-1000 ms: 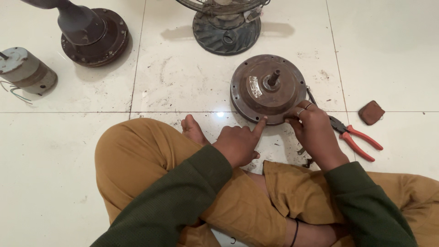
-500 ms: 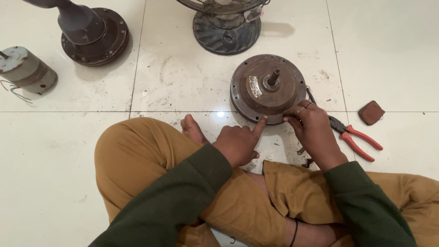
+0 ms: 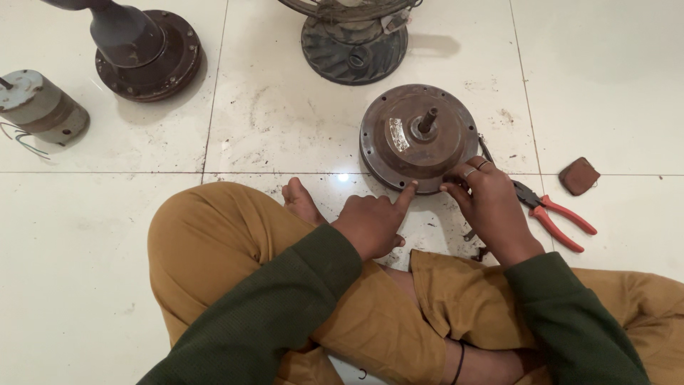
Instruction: The person sits on the floor and works on a disassembled electric fan motor, using pliers and a screwdriver to loosen and remove screws from the motor housing and manipulate small parts and wires by hand. Other fan components lie on the floor around them as they work on the housing.
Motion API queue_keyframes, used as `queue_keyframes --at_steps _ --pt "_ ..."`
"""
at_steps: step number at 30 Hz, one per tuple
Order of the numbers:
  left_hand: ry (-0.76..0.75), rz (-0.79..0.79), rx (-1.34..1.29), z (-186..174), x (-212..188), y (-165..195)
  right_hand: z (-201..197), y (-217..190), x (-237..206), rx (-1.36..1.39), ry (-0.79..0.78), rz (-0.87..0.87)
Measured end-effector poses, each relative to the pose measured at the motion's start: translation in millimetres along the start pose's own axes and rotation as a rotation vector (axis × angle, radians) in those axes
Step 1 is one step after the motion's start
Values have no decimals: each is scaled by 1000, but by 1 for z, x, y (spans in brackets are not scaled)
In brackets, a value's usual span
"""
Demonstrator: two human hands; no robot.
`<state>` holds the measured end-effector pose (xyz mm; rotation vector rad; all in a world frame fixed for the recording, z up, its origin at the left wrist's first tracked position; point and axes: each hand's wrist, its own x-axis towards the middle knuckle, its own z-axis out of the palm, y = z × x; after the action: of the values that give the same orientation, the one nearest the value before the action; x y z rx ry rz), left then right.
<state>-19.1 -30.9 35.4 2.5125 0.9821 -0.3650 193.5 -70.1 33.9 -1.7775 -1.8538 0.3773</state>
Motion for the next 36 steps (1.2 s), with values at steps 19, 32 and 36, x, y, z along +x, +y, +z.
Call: queue_keyframes --at_steps 19,32,36 --pt "-38 -2 7 -3 -3 -1 5 -5 -3 -242 54 -36" --pt "-15 4 -9 -3 -3 -1 -2 -5 -8 -64 9 -60" --pt "-12 -2 -7 -3 -2 0 0 -3 -6 -86 54 -104"
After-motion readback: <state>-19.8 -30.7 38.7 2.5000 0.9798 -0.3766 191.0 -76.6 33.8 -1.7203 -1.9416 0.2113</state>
